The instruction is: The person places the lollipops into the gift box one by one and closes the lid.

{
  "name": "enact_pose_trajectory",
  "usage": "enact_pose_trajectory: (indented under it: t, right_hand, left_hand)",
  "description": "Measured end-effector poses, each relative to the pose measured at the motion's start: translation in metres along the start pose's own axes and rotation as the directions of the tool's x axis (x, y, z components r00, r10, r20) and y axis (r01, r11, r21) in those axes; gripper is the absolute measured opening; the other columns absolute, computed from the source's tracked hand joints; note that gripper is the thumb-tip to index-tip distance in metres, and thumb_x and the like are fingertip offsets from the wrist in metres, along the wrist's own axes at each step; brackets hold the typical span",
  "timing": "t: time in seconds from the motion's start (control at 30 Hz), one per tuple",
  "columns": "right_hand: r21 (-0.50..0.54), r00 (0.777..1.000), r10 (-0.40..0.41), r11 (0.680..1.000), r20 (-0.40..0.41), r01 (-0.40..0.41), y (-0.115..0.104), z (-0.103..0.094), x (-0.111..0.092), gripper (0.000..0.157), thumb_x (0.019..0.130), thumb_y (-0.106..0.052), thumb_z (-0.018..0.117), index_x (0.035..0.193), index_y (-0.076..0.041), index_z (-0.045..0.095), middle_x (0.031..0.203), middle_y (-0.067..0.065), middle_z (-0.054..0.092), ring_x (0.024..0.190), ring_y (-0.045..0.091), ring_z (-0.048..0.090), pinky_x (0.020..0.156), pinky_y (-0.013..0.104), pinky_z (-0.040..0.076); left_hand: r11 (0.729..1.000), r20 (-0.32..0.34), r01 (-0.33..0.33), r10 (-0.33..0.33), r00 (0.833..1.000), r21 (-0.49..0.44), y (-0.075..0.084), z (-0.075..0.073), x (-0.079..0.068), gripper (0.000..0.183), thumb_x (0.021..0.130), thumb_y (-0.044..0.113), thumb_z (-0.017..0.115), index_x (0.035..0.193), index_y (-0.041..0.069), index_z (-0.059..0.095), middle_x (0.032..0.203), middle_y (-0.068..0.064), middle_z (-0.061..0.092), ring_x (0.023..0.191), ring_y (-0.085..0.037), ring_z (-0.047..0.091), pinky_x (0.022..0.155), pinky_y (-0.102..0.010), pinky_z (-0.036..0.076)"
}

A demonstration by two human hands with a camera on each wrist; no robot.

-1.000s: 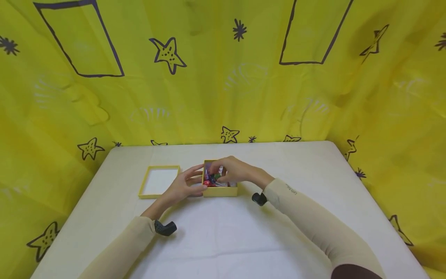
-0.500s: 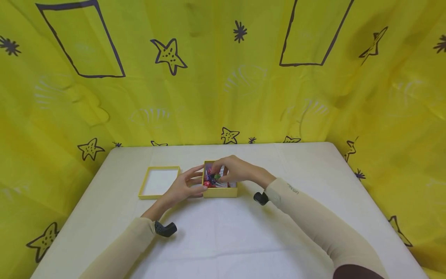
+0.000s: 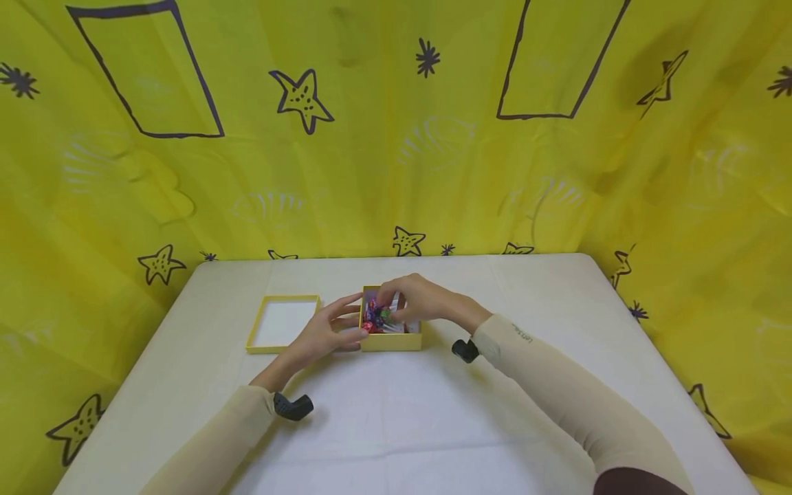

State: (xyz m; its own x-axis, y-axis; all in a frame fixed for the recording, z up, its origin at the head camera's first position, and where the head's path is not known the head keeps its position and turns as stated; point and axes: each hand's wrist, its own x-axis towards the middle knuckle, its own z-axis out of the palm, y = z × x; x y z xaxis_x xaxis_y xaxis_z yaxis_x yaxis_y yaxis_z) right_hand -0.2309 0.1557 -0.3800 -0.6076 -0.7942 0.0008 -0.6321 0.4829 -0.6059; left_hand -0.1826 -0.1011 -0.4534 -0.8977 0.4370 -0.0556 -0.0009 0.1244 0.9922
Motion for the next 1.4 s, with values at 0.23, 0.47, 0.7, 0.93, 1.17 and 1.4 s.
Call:
enact_pose_trajectory:
  t: [0.23,0.47,0.7,0.93,1.17,1.4]
  right_hand:
    - [-0.027,0.999,0.005,1.000,-0.046,-0.007,-0.004,-0.010,-0.003,0.030,0.093,-0.007,0.074,0.122,-0.003,0.069,0.115,0.013,0.072,0.090,0.020,0.069,0.081,0.034,0.060]
    - [-0.009,0.996,-0.011,1.000,-0.090,0.010,-0.009,-0.021,-0.004,0.036,0.094,-0.011,0.074,0.128,-0.003,0.065,0.120,0.018,0.070,0.093,0.022,0.071,0.084,0.042,0.061]
    - [-0.018,0.995,0.015,1.000,-0.096,-0.016,-0.017,-0.027,-0.002,0.037,0.096,-0.014,0.073,0.131,-0.008,0.064,0.123,0.017,0.070,0.098,0.024,0.070,0.085,0.033,0.060]
    - [-0.022,0.994,0.009,1.000,-0.109,-0.012,-0.026,-0.023,0.009,0.036,0.097,-0.019,0.074,0.130,-0.012,0.065,0.122,0.016,0.070,0.098,0.022,0.070,0.084,0.031,0.060]
    - [0.031,0.991,-0.030,0.999,-0.128,0.034,-0.041,-0.007,0.031,0.044,0.095,-0.020,0.075,0.136,-0.012,0.062,0.122,0.009,0.068,0.093,0.014,0.071,0.083,0.026,0.059]
    - [0.081,0.984,-0.031,0.996,-0.176,0.046,-0.052,0.014,0.051,0.052,0.095,-0.020,0.076,0.142,-0.013,0.057,0.126,0.008,0.065,0.092,0.013,0.070,0.082,0.025,0.058]
  left_hand:
    - [1.000,-0.014,-0.025,0.025,1.000,-0.004,0.011,-0.005,-0.001,0.080,0.093,0.019,0.079,0.160,0.020,0.037,0.157,-0.018,0.043,0.135,-0.040,0.052,0.086,-0.044,0.061]
    - [0.996,-0.064,-0.035,0.040,0.997,0.076,0.024,-0.022,-0.005,0.068,0.098,0.032,0.072,0.158,0.026,0.040,0.158,-0.021,0.042,0.134,-0.039,0.054,0.090,-0.045,0.060]
    - [0.989,-0.112,-0.060,0.075,0.991,0.139,0.033,-0.043,-0.016,0.068,0.099,0.032,0.071,0.159,0.023,0.040,0.156,-0.022,0.044,0.133,-0.039,0.055,0.091,-0.046,0.059]
    - [0.979,-0.135,-0.121,0.144,0.980,0.165,0.036,-0.065,-0.030,0.064,0.101,0.026,0.069,0.158,0.020,0.040,0.154,-0.023,0.046,0.133,-0.042,0.054,0.090,-0.047,0.059]
    - [0.944,-0.163,-0.141,0.196,0.967,0.297,0.035,-0.089,-0.047,0.065,0.102,0.024,0.066,0.160,0.018,0.038,0.153,-0.023,0.047,0.128,-0.043,0.058,0.086,-0.044,0.061]
    - [0.896,-0.242,-0.076,0.198,0.950,0.437,0.033,-0.108,-0.062,0.066,0.101,0.035,0.067,0.160,0.027,0.037,0.154,-0.018,0.048,0.129,-0.038,0.059,0.100,-0.060,0.051]
